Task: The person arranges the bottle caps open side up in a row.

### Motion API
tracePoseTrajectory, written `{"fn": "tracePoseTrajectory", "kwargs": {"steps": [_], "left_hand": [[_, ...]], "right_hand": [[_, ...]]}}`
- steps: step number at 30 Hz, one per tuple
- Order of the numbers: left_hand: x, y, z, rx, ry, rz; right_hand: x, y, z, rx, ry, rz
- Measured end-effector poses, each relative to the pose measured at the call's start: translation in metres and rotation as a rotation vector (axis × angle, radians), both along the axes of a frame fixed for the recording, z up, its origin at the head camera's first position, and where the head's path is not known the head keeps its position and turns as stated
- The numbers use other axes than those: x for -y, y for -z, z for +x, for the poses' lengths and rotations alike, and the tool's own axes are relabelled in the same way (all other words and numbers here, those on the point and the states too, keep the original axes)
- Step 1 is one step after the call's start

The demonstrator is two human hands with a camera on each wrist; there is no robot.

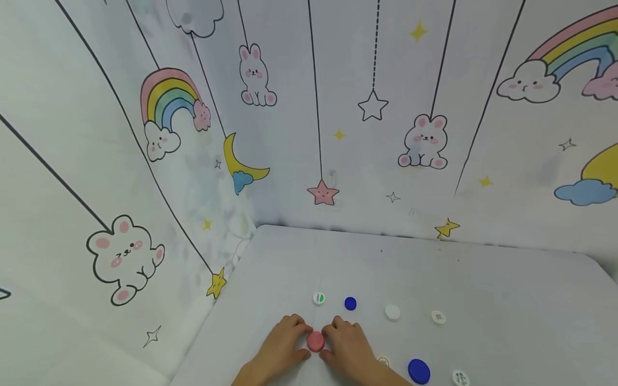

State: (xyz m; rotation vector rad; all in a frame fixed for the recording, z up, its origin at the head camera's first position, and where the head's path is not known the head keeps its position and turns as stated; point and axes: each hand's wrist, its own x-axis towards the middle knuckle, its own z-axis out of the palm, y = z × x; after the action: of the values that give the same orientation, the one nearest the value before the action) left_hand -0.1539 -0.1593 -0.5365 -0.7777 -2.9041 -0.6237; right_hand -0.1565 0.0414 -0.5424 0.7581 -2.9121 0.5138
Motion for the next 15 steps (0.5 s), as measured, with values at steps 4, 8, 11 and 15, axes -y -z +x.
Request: {"fn": "tracePoseTrajectory", "kwargs": {"steps": [4,8,11,15], "left_hand": [[-0.0022,-0.0003,0.0003,-0.022,-0.005,-0.01],[-0.0038,-0.0017,0.0011,-0.038,-0.011,-0.019],[-0.0047,-0.0036,0.0022,-0.041,-0.015,-0.023],[-0.0053,-0.0042,0.0031,-0.034,-0.019,-0.021]], "right_hand": [[0.0033,0.0016,-0.0004,0.004,0.005,0.0],[0.0058,-0.0001,-0.0005,0.018,0.009,0.001],[0.0062,0.0011,-0.0009,0.014,0.004,-0.004],[0.0062,0.0021,-0.0015,0.03,0.003,-0.003]]}}
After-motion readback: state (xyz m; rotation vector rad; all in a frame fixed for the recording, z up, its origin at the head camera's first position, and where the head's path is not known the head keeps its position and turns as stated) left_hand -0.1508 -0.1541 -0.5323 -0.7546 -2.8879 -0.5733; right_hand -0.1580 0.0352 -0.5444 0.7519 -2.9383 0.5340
